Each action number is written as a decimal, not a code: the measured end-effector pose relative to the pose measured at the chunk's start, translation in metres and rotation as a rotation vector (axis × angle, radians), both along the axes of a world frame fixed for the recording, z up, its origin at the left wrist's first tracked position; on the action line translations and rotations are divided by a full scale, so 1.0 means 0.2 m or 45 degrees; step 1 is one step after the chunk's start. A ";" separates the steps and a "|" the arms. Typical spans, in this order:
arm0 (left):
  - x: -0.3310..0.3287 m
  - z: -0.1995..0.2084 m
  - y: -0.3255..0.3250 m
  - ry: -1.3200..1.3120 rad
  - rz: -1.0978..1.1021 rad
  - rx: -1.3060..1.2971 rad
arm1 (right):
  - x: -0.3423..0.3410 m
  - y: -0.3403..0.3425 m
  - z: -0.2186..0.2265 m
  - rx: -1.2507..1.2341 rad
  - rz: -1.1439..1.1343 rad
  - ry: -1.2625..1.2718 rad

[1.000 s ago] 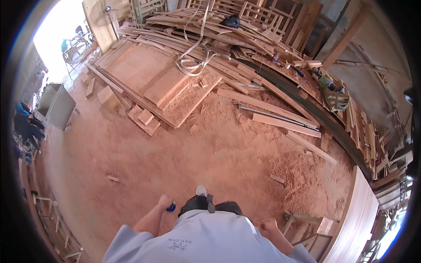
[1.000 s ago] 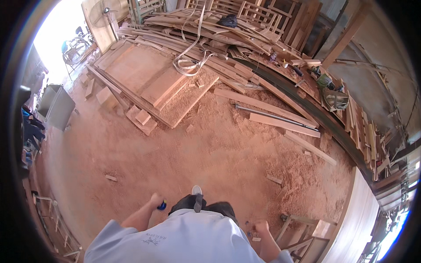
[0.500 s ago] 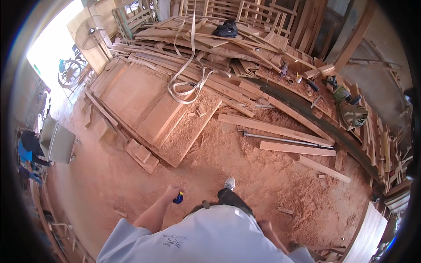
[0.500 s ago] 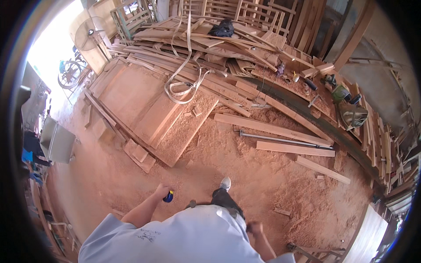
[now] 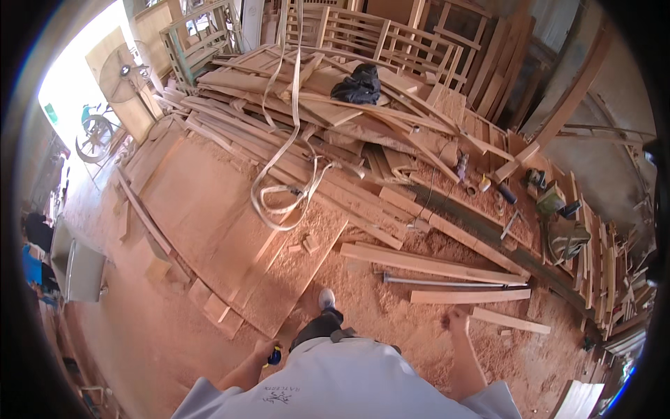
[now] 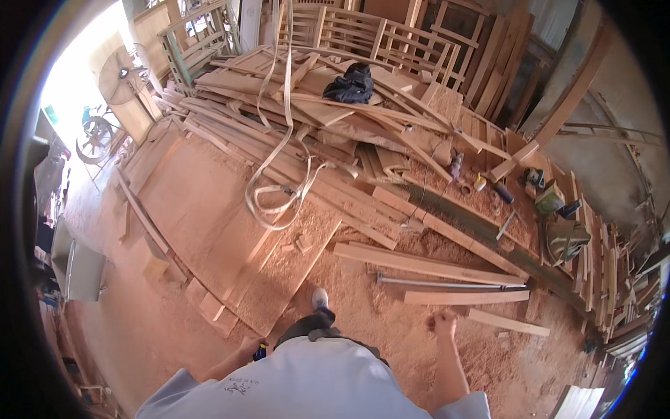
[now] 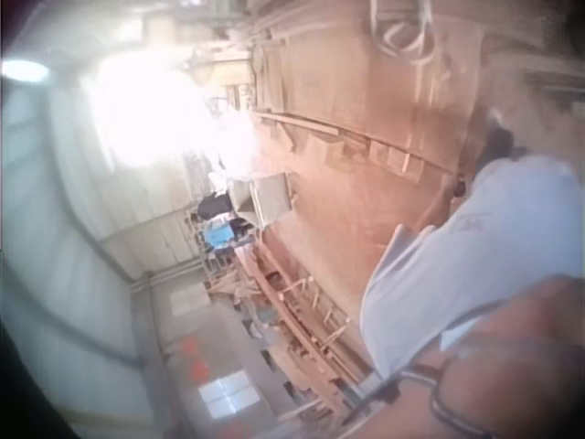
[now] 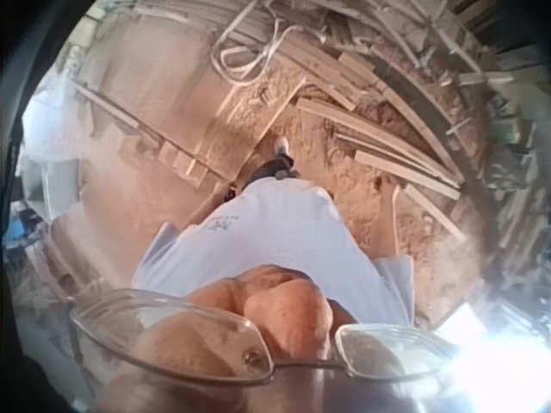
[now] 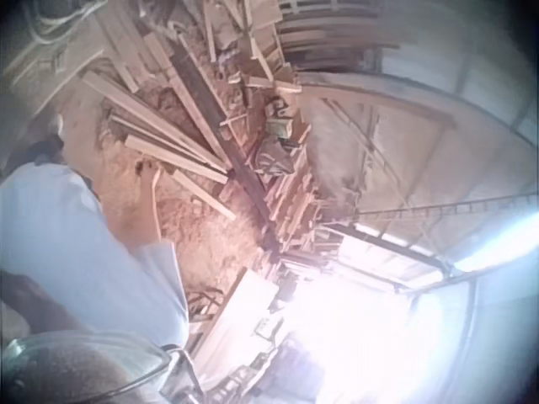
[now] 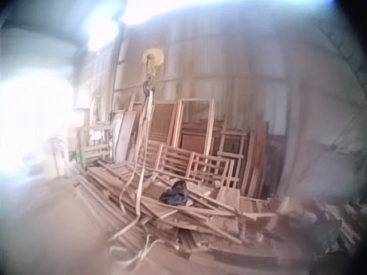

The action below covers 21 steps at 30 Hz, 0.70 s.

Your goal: The person measures a large wooden panel with a tape measure and marks it with a pencil. They also retrieve a thin wooden strip from a pile, place it on the panel, and continue measuring and marking along the strip.

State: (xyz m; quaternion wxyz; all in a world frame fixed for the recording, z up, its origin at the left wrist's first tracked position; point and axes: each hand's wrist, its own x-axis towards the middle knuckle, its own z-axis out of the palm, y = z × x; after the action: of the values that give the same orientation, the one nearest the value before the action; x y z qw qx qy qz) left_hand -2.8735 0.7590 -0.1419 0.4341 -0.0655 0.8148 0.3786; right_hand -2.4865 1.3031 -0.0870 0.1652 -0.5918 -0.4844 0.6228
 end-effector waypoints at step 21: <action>-1.52 0.75 2.40 -0.502 0.055 0.789 | -1.12 1.05 -0.40 0.065 0.076 -0.158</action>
State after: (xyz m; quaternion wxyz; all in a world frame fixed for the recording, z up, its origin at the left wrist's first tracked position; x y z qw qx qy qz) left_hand -3.1782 1.2395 0.0089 0.5738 -0.0197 0.5606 0.5967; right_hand -2.7114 1.5125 -0.1670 0.1313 -0.6102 -0.5269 0.5769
